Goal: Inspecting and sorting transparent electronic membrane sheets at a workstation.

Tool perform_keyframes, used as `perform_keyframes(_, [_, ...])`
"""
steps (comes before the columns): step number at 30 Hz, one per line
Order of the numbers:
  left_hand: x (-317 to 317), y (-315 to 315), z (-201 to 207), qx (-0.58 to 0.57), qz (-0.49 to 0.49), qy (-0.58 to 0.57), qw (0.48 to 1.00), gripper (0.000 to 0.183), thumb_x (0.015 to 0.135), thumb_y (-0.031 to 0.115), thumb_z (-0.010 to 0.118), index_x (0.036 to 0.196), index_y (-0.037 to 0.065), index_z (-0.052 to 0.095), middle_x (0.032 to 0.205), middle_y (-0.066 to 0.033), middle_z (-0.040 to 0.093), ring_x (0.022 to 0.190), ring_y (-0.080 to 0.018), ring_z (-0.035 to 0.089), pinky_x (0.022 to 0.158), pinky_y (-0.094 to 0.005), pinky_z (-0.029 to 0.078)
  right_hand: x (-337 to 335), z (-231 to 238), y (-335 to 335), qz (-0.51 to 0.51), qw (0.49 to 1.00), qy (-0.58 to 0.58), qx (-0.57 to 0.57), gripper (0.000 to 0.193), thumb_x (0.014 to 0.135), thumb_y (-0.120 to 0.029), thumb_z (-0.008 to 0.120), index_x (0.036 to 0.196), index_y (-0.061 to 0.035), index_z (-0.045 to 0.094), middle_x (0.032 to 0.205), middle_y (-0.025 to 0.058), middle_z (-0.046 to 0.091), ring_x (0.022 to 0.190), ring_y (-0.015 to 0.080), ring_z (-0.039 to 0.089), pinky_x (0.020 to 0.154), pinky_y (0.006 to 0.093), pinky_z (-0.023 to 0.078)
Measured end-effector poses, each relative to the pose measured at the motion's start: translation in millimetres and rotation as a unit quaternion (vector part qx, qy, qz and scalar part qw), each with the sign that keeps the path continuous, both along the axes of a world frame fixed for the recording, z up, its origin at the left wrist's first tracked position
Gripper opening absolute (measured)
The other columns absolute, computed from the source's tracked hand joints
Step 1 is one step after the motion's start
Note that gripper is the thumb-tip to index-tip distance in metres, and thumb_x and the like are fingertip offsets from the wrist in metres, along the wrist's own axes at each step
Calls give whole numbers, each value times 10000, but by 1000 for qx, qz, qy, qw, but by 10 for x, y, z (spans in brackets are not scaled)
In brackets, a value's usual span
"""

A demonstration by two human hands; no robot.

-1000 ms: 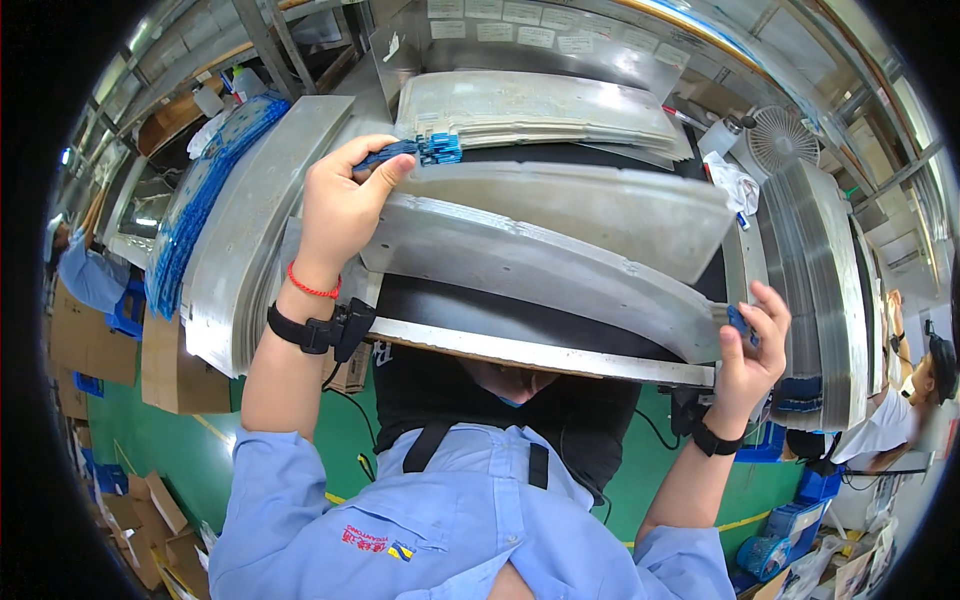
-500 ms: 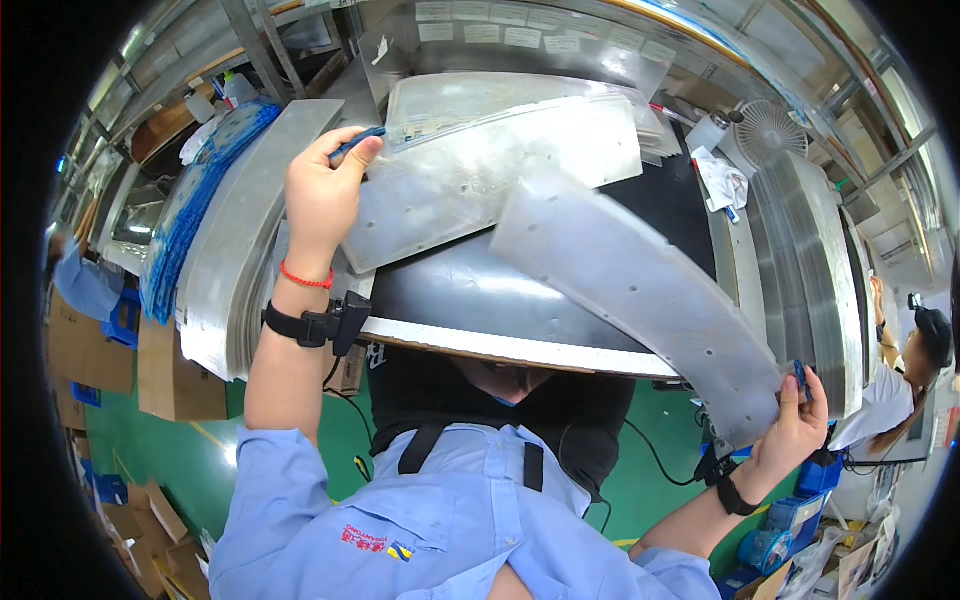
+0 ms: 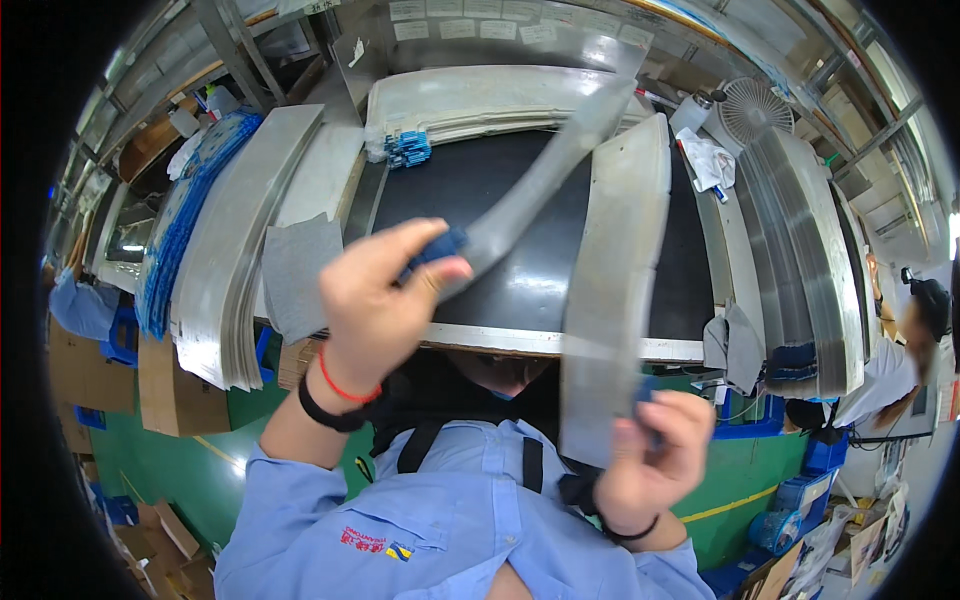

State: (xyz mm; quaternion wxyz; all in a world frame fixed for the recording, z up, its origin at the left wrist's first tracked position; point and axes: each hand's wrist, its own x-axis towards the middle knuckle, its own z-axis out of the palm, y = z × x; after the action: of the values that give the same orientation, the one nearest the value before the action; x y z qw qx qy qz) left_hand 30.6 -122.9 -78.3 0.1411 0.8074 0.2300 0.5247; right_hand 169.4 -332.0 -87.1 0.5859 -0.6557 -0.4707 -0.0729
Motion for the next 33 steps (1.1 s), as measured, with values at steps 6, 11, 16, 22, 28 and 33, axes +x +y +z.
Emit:
perform_keyframes(6, [-65, -484, -56, -224, -191, -39, 955, 660, 618, 326, 785, 1126, -8, 527, 858, -150, 643, 733, -240, 638, 651, -311, 499, -358, -103, 644, 142, 989, 23, 40, 339, 707, -41, 689, 1028, -50, 582, 1049, 132, 418, 896, 217, 467, 746, 271, 414])
perform_keyframes(11, [-135, -551, -345, -272, -301, -141, 903, 834, 662, 184, 778, 1304, -3, 279, 1158, -205, 521, 997, -244, 567, 815, -319, 471, -262, -214, 873, 312, 939, 101, 100, 571, 838, -299, 570, 1252, 36, 362, 1153, 148, 351, 819, 163, 431, 735, 272, 417])
perform_keyframes(16, [-239, -351, -753, -238, -203, -72, 947, 601, 697, -68, 681, 1213, 9, 383, 1157, -181, 534, 1044, -224, 547, 879, -329, 450, 3, -231, 904, 431, 868, 242, 51, 683, 851, -373, 528, 1311, 55, 259, 1241, 183, 332, 836, 170, 507, 749, 290, 451])
perform_keyframes(22, [-517, -1, -709, -376, -254, -146, 879, 505, 669, -116, 672, 1120, 14, 488, 1043, -114, 595, 953, -172, 577, 837, -310, 472, 870, -161, 645, 140, 981, 125, 48, 686, 750, -325, 669, 1268, 6, 364, 1223, 112, 425, 1034, 181, 450, 855, 304, 380])
perform_keyframes(28, [-678, 488, -755, -416, -306, -223, 827, 488, 678, 74, 741, 1090, -11, 494, 990, -84, 599, 868, -160, 595, 800, -285, 462, 1590, -289, 421, 16, 989, 148, 4, 1062, 618, -340, 789, 1390, -33, 126, 1424, 163, 189, 1328, 292, 159, 1065, 419, 157])
perform_keyframes(33, [-578, 675, -687, -434, -298, -210, 824, 588, 737, 77, 660, 1241, -18, 372, 1112, -98, 540, 1030, -193, 522, 894, -308, 400, 1792, -398, 451, 139, 959, 244, 30, 1221, 506, -484, 813, 1390, -19, 111, 1416, 184, 209, 1316, 291, 214, 1065, 404, 189])
